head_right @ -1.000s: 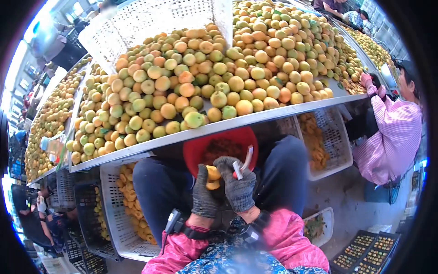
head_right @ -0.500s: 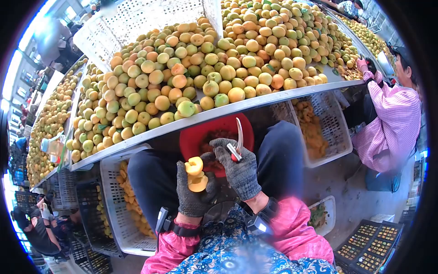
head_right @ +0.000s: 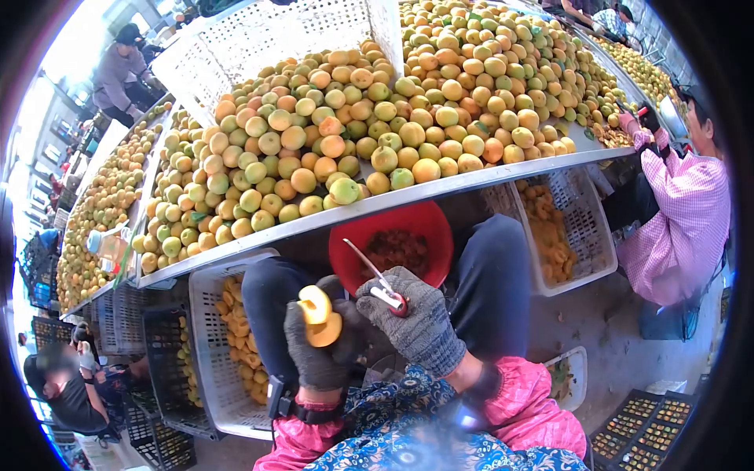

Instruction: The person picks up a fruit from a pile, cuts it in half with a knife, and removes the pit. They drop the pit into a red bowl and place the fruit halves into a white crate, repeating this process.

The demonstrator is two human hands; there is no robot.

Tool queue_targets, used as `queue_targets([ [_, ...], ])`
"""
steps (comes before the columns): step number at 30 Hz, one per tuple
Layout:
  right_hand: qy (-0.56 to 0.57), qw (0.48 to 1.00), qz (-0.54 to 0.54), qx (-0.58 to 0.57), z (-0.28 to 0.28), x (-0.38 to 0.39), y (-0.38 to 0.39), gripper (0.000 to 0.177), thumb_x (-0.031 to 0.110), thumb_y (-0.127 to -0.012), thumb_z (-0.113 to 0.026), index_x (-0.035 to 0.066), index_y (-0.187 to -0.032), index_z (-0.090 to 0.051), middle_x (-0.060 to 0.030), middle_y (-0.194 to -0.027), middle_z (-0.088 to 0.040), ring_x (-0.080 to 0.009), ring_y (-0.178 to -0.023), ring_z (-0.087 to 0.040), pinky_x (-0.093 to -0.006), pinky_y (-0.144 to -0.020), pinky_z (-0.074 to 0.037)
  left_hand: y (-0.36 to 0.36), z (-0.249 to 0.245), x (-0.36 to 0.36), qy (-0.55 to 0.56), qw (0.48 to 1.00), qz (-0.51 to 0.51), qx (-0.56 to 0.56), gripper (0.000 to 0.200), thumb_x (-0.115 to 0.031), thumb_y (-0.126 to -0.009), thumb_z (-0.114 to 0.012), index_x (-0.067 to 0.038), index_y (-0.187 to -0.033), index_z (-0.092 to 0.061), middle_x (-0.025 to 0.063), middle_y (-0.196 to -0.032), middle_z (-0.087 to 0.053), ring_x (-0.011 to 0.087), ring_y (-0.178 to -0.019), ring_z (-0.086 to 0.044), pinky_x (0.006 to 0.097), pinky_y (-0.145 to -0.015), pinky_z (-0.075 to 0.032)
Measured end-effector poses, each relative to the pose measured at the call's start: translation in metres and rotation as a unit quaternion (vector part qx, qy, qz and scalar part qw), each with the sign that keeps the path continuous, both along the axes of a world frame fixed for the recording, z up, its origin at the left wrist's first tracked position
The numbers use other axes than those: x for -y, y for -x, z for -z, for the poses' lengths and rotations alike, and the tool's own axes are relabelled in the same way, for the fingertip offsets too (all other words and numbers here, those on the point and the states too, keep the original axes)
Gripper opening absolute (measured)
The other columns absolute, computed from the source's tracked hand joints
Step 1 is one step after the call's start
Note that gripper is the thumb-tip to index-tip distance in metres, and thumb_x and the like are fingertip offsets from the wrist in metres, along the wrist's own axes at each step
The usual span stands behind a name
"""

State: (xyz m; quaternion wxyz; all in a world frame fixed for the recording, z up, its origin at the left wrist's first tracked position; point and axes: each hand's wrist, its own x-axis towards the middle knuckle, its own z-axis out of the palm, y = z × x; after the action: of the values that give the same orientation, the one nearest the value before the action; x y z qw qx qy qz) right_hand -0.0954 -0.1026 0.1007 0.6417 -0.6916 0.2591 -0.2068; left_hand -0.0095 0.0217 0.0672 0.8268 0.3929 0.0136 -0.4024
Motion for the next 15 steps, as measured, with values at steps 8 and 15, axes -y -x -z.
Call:
queue_targets([
  [8,0.118,0.993,-0.006,0.009,0.021,0.026,0.002,0.016,0.007,-0.080,-0.072,0.003,-0.094,-0.065,-0.0117,-0.086,-0.066,-0.0225,-0.080,-0.066,-0.0318,-0.073,-0.052,-0.085,-0.031,-0.112,-0.427,0.763,-0.190,0.446,0.039,-0.028,-0.093,-0.060,0.004,-0.115,-0.058,0.0111,-0.094,-0.063,0.0228,-0.086,-0.063,0.0321,-0.077,-0.050],
  [15,0.158,0.985,-0.001,-0.070,0.032,0.035,0.000,0.020,0.015,-0.087,-0.066,0.005,-0.103,-0.061,-0.0130,-0.077,-0.065,-0.0229,-0.069,-0.067,-0.0334,-0.063,-0.052,-0.172,-0.022,-0.093,-0.498,0.634,-0.122,0.579,0.040,-0.017,-0.090,-0.061,0.002,-0.125,-0.055,0.0172,-0.115,-0.063,0.0266,-0.102,-0.062,0.0360,-0.092,-0.047],
])
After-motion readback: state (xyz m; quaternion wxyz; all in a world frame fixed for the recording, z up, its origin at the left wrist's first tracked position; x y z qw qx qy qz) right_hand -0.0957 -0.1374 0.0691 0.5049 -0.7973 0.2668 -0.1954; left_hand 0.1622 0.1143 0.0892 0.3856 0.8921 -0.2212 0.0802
